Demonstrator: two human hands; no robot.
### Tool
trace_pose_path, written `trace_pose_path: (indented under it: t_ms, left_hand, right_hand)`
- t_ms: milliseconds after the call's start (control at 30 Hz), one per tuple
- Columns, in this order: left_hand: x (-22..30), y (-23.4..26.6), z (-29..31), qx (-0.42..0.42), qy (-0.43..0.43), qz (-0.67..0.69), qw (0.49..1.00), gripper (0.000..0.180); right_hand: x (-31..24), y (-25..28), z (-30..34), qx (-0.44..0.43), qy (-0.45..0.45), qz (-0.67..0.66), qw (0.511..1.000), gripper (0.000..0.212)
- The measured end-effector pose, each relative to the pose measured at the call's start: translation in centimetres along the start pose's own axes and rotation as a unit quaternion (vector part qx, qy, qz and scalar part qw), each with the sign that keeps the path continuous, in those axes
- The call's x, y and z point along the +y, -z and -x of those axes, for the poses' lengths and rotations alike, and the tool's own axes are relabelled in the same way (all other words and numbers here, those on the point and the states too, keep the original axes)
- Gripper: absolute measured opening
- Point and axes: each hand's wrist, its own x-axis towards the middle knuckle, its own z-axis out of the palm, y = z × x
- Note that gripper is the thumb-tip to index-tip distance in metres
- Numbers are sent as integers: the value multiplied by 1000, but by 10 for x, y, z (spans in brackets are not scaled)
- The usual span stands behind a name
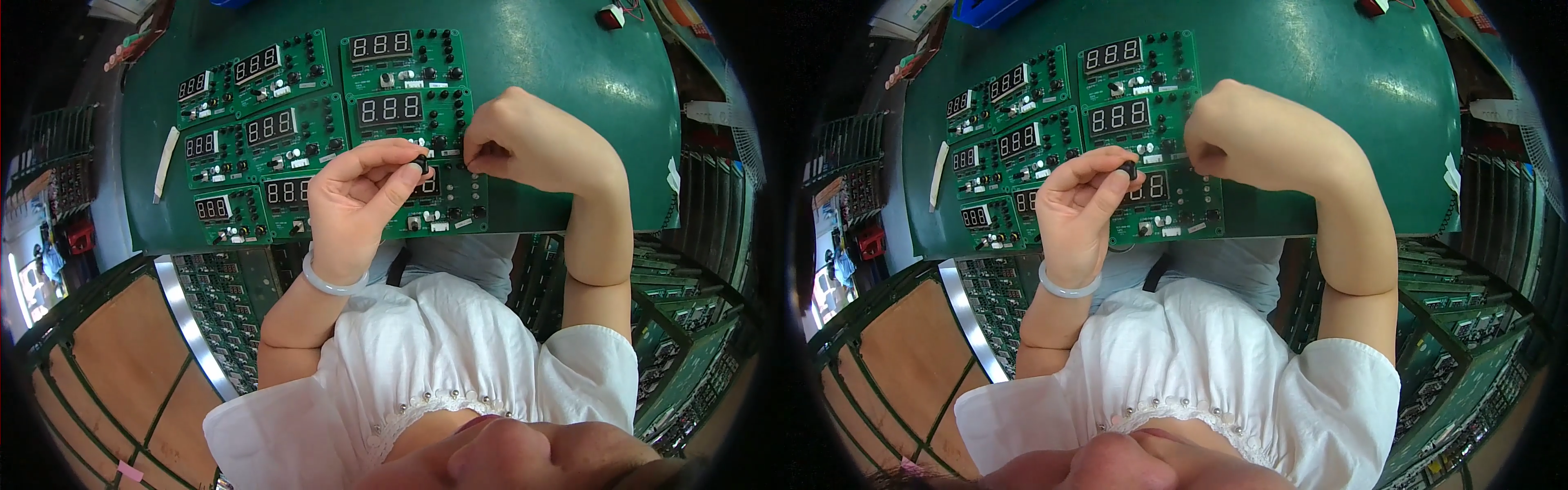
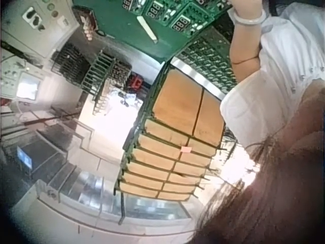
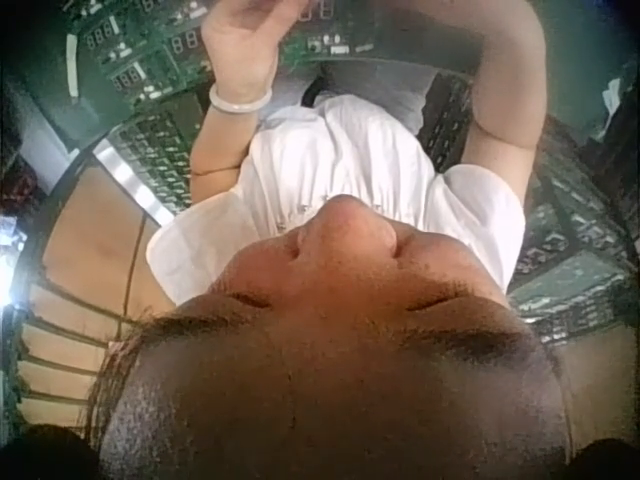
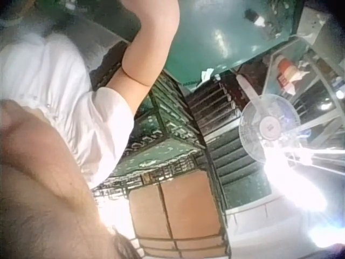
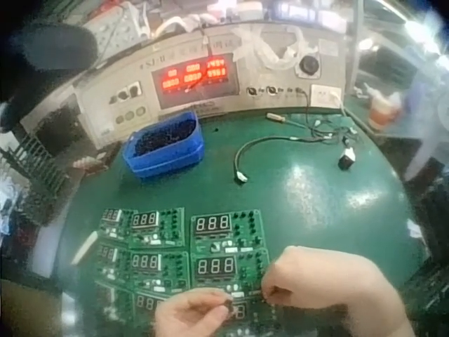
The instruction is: The person attaches electronic components to printed circuit boards by hand at an assembly station.
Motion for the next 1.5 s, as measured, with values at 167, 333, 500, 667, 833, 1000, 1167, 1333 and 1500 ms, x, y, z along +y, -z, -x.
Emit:
trace_pose_path:
  t_ms: [167, 333, 500, 667, 833, 1000, 1167, 1333, 1500]
  left_hand:
    - [-2, 0, -1, -6, 6, 36, 999, 20]
    - [-4, -2, -1, -2, 29, 95, 995, 21]
    - [-3, 0, -2, -8, 49, 124, 991, 20]
    - [0, 0, -4, -9, 60, 149, 987, 16]
    - [-1, -1, -7, 12, 61, 149, 987, 17]
    - [6, -10, -9, 30, 28, 69, 997, 19]
    - [8, -15, -8, 76, -57, -72, 993, 18]
    - [8, -12, -5, 90, -108, -165, 976, 18]
    - [8, -11, -9, 58, -153, -217, 963, 18]
  right_hand:
    - [-9, 7, -9, 134, 105, -88, 981, 10]
    - [-8, -2, -16, 202, 248, -81, 944, 16]
    - [-11, -7, -17, 196, 247, -68, 947, 17]
    - [-12, -9, -18, 226, 274, -30, 934, 17]
    - [-14, -14, -20, 252, 274, -11, 928, 18]
    - [-15, -18, -20, 263, 235, -29, 935, 21]
    - [-14, -19, -19, 259, 204, -47, 943, 20]
    - [-13, -17, -21, 251, 195, -67, 946, 19]
    - [-10, -11, -17, 222, 185, -130, 948, 13]
